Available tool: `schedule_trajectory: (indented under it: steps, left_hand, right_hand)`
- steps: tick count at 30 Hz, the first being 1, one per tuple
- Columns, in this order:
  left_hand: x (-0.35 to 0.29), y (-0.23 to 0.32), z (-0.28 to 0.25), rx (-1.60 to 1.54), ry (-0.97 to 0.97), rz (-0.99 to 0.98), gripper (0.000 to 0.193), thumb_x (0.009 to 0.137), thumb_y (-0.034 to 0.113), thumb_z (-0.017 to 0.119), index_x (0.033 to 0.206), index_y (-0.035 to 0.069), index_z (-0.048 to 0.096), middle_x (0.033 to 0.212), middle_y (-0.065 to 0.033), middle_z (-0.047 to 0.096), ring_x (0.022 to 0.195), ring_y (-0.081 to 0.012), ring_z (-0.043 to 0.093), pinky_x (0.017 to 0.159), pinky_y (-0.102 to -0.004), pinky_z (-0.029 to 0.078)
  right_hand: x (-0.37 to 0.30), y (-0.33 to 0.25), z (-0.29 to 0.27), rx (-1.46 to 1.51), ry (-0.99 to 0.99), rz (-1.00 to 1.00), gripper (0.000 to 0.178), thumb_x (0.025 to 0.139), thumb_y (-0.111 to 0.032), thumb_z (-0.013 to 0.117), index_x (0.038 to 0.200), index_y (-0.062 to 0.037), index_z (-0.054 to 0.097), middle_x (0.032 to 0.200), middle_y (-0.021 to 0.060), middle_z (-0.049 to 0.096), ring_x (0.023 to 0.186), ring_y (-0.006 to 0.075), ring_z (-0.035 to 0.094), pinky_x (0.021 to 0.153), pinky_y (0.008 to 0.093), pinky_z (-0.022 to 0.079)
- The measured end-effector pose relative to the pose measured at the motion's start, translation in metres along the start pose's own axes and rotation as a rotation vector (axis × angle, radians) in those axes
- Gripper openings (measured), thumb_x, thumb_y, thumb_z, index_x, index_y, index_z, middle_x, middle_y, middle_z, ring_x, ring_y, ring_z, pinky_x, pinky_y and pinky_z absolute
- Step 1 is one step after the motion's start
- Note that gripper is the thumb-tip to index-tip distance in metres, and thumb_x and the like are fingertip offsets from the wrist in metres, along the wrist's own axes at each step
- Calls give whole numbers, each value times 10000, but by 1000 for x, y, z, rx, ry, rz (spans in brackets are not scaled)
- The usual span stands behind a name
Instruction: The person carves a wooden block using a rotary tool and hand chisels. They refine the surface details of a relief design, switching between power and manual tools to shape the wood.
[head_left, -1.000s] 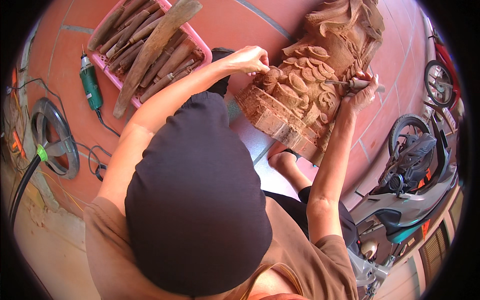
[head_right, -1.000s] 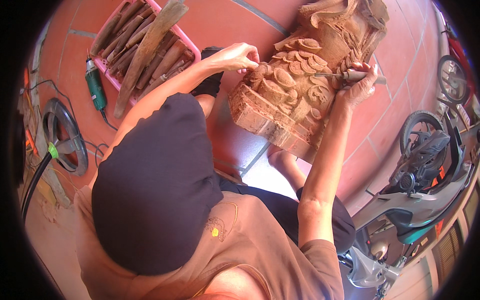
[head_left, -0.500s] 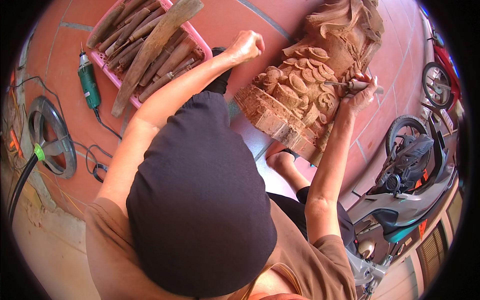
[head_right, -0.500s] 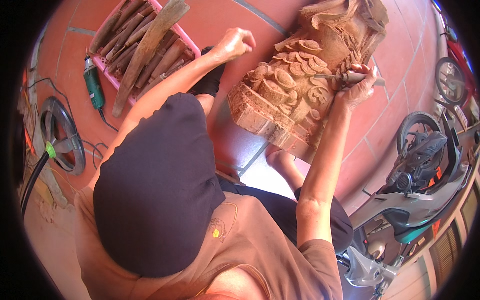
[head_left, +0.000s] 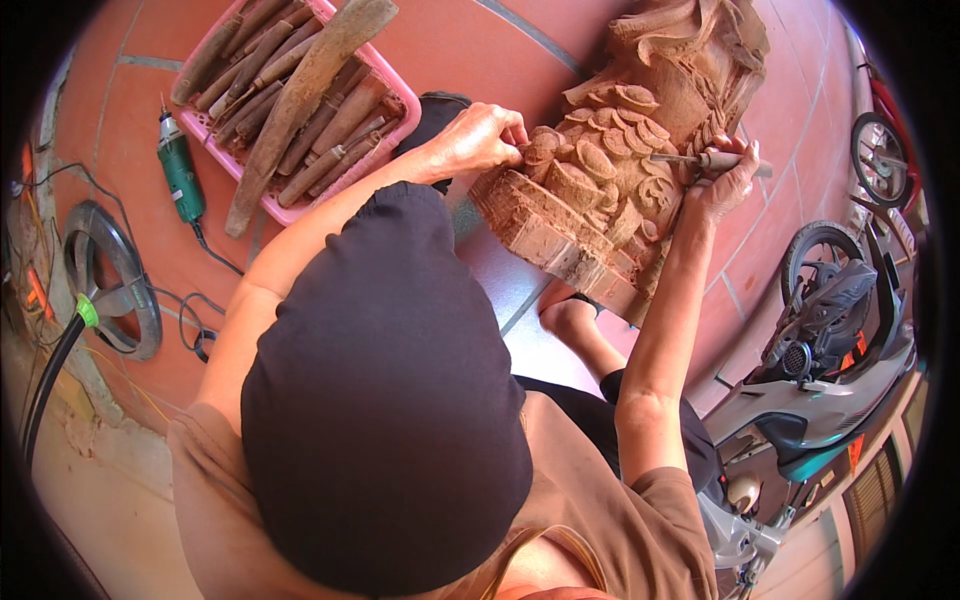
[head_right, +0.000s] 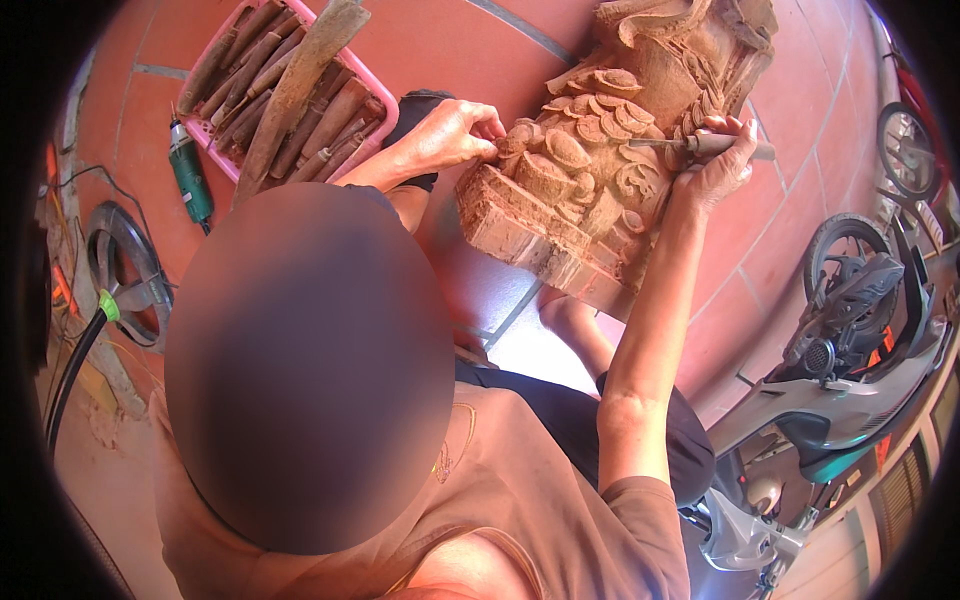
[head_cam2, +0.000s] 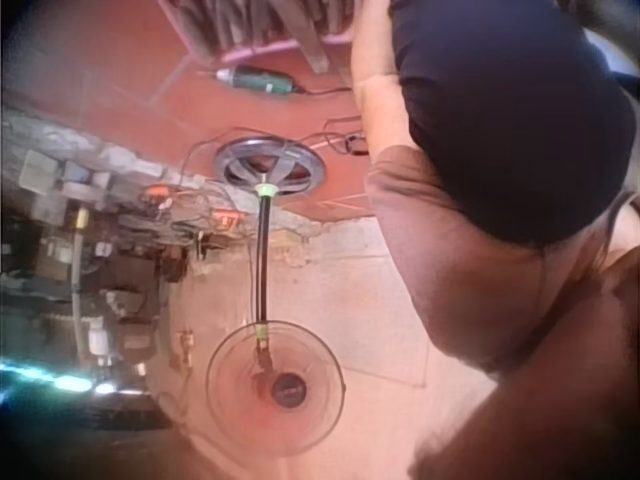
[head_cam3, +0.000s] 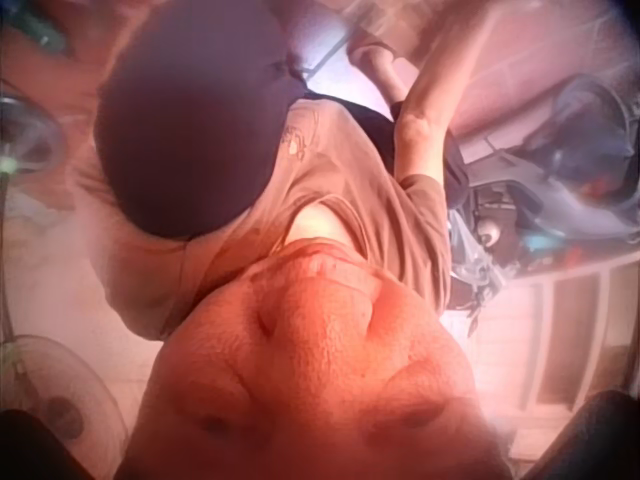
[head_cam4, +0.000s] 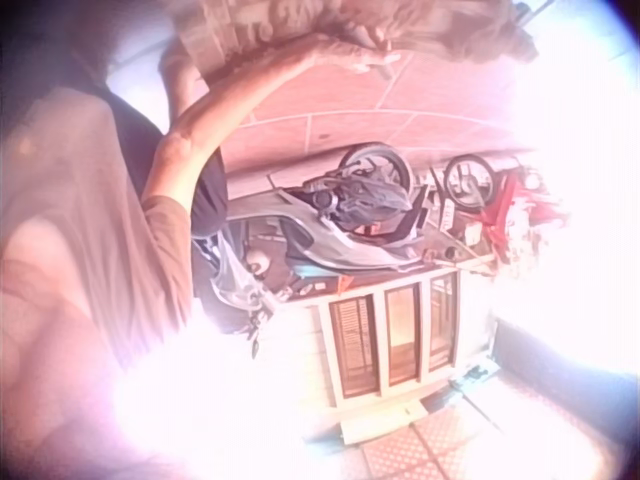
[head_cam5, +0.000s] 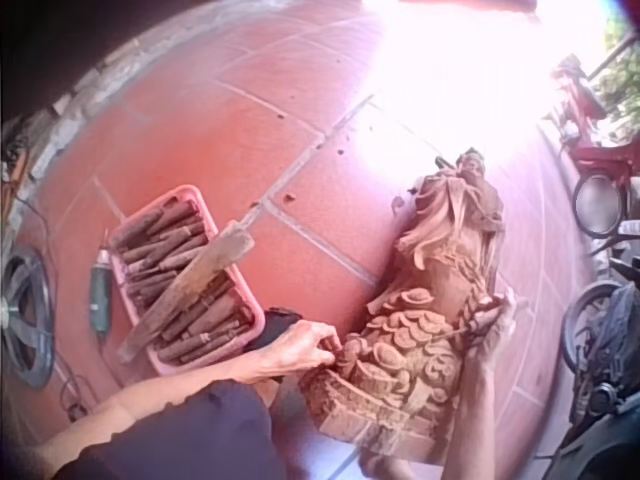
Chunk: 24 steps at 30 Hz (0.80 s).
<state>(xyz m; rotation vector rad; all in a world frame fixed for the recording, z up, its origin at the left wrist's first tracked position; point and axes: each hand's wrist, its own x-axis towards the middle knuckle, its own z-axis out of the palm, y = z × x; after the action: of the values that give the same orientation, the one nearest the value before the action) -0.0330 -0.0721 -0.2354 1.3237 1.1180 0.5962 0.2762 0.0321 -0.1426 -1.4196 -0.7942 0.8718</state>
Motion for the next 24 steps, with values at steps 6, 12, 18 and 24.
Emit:
schedule_trajectory:
  steps: [6, 12, 18, 24]
  left_hand:
    - [3, -5, -6, 147, 74, -40, 125, 810, 119, 670, 862, 18, 722, 821, -142, 712, 801, -260, 692, 742, -362, 527]
    - [3, -2, -19, 205, 126, -15, 219, 809, 194, 653, 921, 20, 723, 853, -174, 712, 834, -307, 699, 764, -399, 531]
    - [-21, 13, -15, -204, -166, 50, 235, 839, 147, 663, 1018, 4, 713, 923, -108, 716, 903, -180, 665, 820, -319, 513]
    - [-40, 7, -12, -323, -226, 1, 240, 911, 44, 619, 1132, -36, 665, 1110, -84, 644, 1092, -165, 583, 961, -298, 451]
  right_hand:
    - [2, -2, 1, -1, -2, -3, 341, 930, -335, 621, 928, 5, 597, 759, 130, 661, 598, 171, 613, 560, 270, 499]
    - [-3, -3, 6, 3, 1, 15, 340, 935, -344, 612, 925, -4, 593, 755, 124, 654, 588, 165, 602, 535, 257, 486]
    - [-18, -15, 13, 37, 13, 31, 315, 931, -349, 625, 875, -49, 548, 713, 81, 613, 555, 136, 562, 502, 251, 463]
    - [-23, -23, 24, 66, 59, 77, 307, 928, -355, 641, 869, -62, 567, 705, 61, 601, 551, 121, 557, 491, 236, 455]
